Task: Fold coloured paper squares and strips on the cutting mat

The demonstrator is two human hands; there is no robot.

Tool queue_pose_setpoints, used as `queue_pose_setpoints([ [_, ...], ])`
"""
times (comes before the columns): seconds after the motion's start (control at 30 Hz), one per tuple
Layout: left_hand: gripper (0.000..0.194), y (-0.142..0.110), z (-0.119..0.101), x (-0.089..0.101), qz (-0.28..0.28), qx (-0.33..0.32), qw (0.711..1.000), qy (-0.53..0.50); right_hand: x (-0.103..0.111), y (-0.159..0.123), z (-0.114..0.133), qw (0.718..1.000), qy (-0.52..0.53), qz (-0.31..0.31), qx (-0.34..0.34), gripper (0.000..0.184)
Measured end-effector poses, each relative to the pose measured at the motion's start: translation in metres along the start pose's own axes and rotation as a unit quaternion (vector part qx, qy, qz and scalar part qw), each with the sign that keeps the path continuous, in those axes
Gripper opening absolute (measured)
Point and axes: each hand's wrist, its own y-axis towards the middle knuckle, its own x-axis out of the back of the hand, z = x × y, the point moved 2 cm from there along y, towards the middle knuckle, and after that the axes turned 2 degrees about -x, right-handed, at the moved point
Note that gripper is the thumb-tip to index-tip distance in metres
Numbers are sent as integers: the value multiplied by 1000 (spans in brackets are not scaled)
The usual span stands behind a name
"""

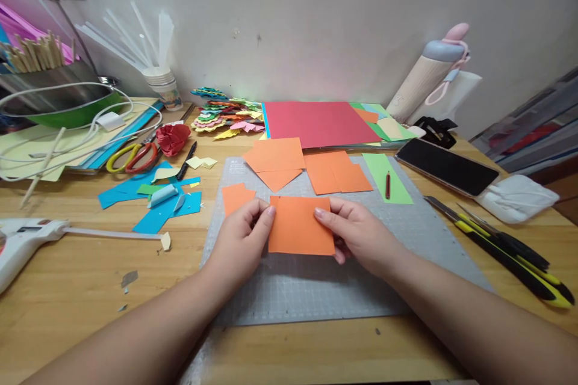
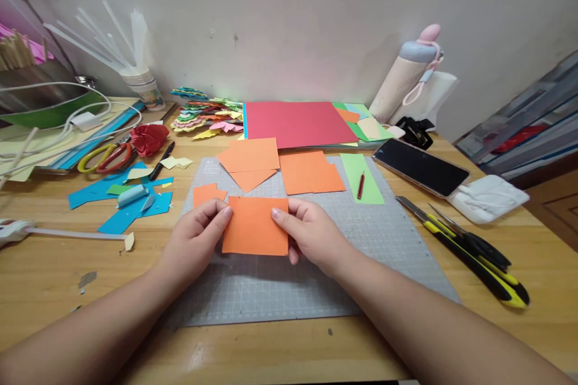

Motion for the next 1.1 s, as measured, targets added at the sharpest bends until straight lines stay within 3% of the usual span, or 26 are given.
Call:
queue_pose_setpoints([
  [0.3,35,-6,-3,-3,32,14,999,-25,-9,-4,-5,997,56,-43,19,28],
  [0.63,35,-7,-6,2,-99,-26,995,-2,-12,-6,-6,976,133,-131,109,22],
  [0.77,38,-5,-7,3,-91,-22,996,9,-12,-7,-3,981,119,-114,101,24],
  [0.87,36,0,-14,15,-127,-27,990,49,-9,-6,-4,985,87,-119,91,28],
  [1.0,33,14,-22,53,-243,-31,960,134,3,4,-6,977,101,-146,113,27],
  [1.03,35,18,-20,62,-243,-17,955,168,6,7,-7,976,114,-148,115,28],
  [1.1,35,27,-12,74,-180,17,953,241,10,14,-9,972,139,-149,115,30],
])
